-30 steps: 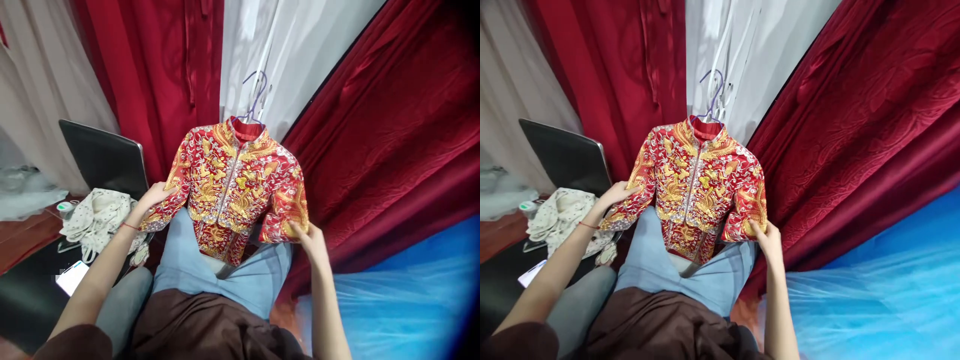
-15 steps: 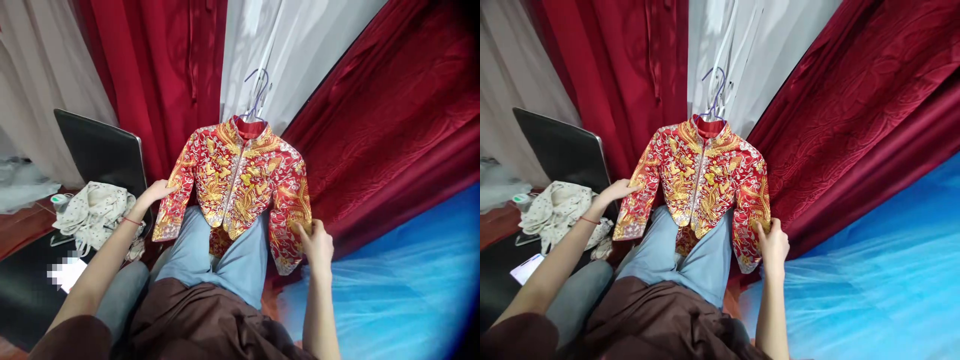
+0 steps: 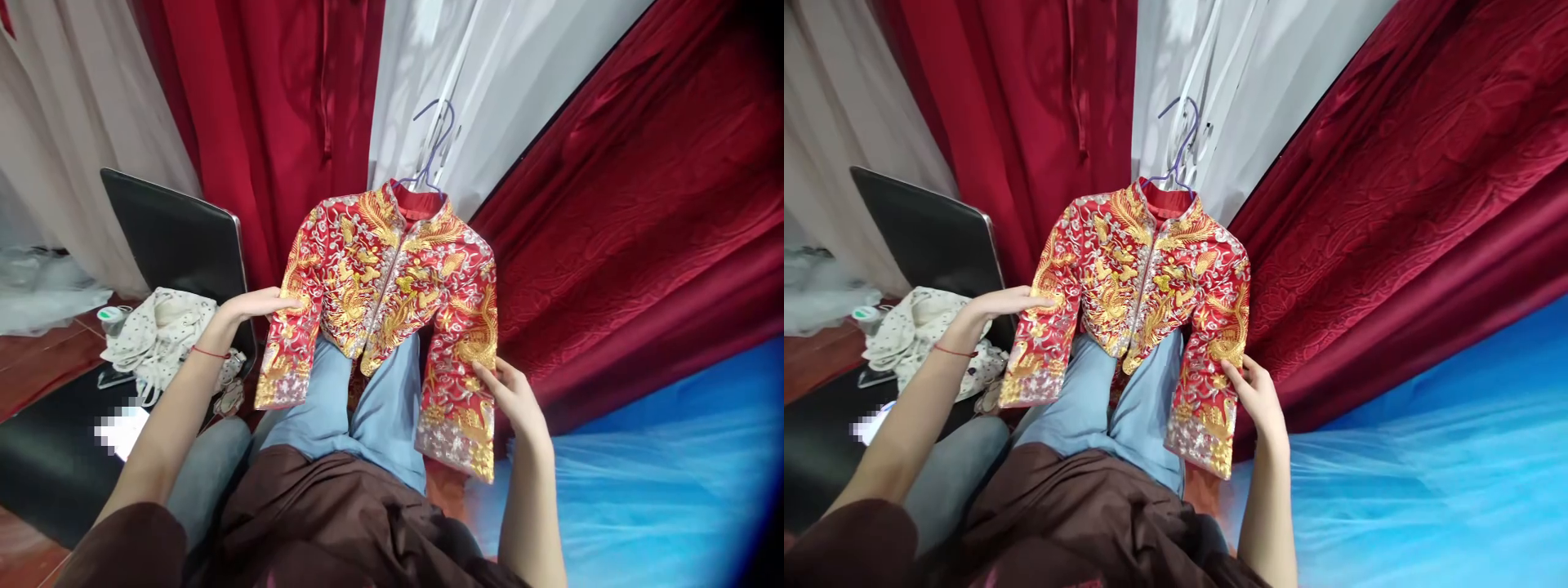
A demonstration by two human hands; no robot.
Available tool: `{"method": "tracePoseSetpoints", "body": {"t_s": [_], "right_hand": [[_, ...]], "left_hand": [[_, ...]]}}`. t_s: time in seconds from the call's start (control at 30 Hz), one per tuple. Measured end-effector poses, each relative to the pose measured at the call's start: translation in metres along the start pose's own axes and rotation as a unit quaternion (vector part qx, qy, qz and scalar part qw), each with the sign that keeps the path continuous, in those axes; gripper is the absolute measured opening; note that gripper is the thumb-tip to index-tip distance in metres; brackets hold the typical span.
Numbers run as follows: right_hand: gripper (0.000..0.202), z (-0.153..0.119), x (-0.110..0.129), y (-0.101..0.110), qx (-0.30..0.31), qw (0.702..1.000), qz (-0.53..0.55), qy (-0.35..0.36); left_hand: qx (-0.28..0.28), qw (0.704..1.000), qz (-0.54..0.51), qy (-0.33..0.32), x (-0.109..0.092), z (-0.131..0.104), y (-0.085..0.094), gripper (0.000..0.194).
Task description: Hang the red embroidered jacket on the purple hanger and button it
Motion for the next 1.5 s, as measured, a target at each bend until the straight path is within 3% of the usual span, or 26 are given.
{"method": "tracePoseSetpoints", "body": {"t_s": [0.07, 0.17, 0.27, 0.33, 0.4, 0.5, 0.6, 0.67, 0.73, 0.8, 0.87, 0.93, 1.03, 1.1, 1.17, 1.33, 1.5], "right_hand": [[0.036, 0.002, -0.004, 0.009, -0.031, 0.995, -0.096, 0.0], [0.025, 0.004, -0.015, 0.022, -0.069, 0.956, -0.285, -0.02], [0.02, 0.006, -0.026, 0.02, -0.069, 0.935, -0.344, -0.046], [0.018, 0.008, -0.026, 0.007, -0.037, 0.963, -0.265, -0.031], [0.026, 0.007, -0.018, -0.014, 0.019, 0.994, -0.108, -0.005], [0.041, 0.002, -0.001, -0.033, 0.071, 0.992, 0.107, 0.003], [0.045, 0.005, 0.002, -0.034, 0.056, 0.988, 0.144, 0.008], [0.039, 0.01, -0.008, -0.03, 0.03, 0.999, 0.041, 0.002], [0.029, 0.013, -0.025, -0.018, -0.015, 0.987, -0.157, -0.039], [0.027, 0.01, -0.036, -0.006, -0.053, 0.931, -0.348, -0.095], [0.037, 0.007, -0.034, -0.001, -0.071, 0.882, -0.451, -0.113], [0.045, 0.004, -0.02, 0.001, -0.106, 0.864, -0.485, -0.083], [0.051, -0.002, 0.02, 0.006, -0.194, 0.843, -0.502, 0.017], [0.051, -0.004, 0.045, 0.003, -0.227, 0.846, -0.474, 0.095], [0.047, 0.001, 0.065, -0.005, -0.236, 0.867, -0.409, 0.159], [0.027, 0.051, 0.103, -0.048, -0.181, 0.922, -0.232, 0.251], [0.019, 0.131, 0.145, -0.084, -0.16, 0.941, -0.103, 0.281]], "left_hand": [[-0.014, 1.0, -0.001, -0.003, -0.003, -0.001, 0.0, 0.046], [-0.055, 0.998, 0.008, 0.021, 0.005, 0.003, 0.009, 0.045], [-0.086, 0.996, 0.002, 0.035, 0.016, 0.008, 0.022, 0.044], [-0.081, 0.996, -0.019, 0.039, 0.022, 0.01, 0.027, 0.046], [-0.056, 0.997, -0.047, 0.034, 0.024, 0.01, 0.027, 0.048], [-0.023, 0.994, -0.106, 0.012, 0.018, 0.005, 0.024, 0.048], [-0.039, 0.986, -0.165, 0.011, 0.02, 0.007, 0.026, 0.048], [-0.049, 0.984, -0.168, 0.019, 0.028, 0.015, 0.027, 0.05], [-0.041, 0.99, -0.13, 0.036, 0.041, 0.027, 0.024, 0.053], [-0.049, 0.995, -0.068, 0.063, 0.059, 0.042, 0.025, 0.057], [-0.099, 0.992, 0.003, 0.073, 0.072, 0.053, 0.035, 0.061], [-0.155, 0.985, 0.059, 0.044, 0.072, 0.059, 0.044, 0.064], [-0.212, 0.97, 0.12, -0.004, 0.061, 0.058, 0.047, 0.066], [-0.261, 0.952, 0.158, 0.001, 0.055, 0.054, 0.047, 0.068], [-0.291, 0.938, 0.189, 0.002, 0.047, 0.05, 0.044, 0.064], [-0.259, 0.942, 0.21, -0.035, 0.03, 0.045, 0.027, 0.024], [-0.191, 0.952, 0.235, -0.027, 0.023, 0.038, 0.017, 0.023]]}}
Point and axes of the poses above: each hand's wrist, its own z-axis towards the middle knuckle, its own y-axis out of the back of the hand, x = y × z, the point moved 10 cm from there along z, towards the middle knuckle, and after that the axes turned 11 degrees about y, right-handed, at the moved point
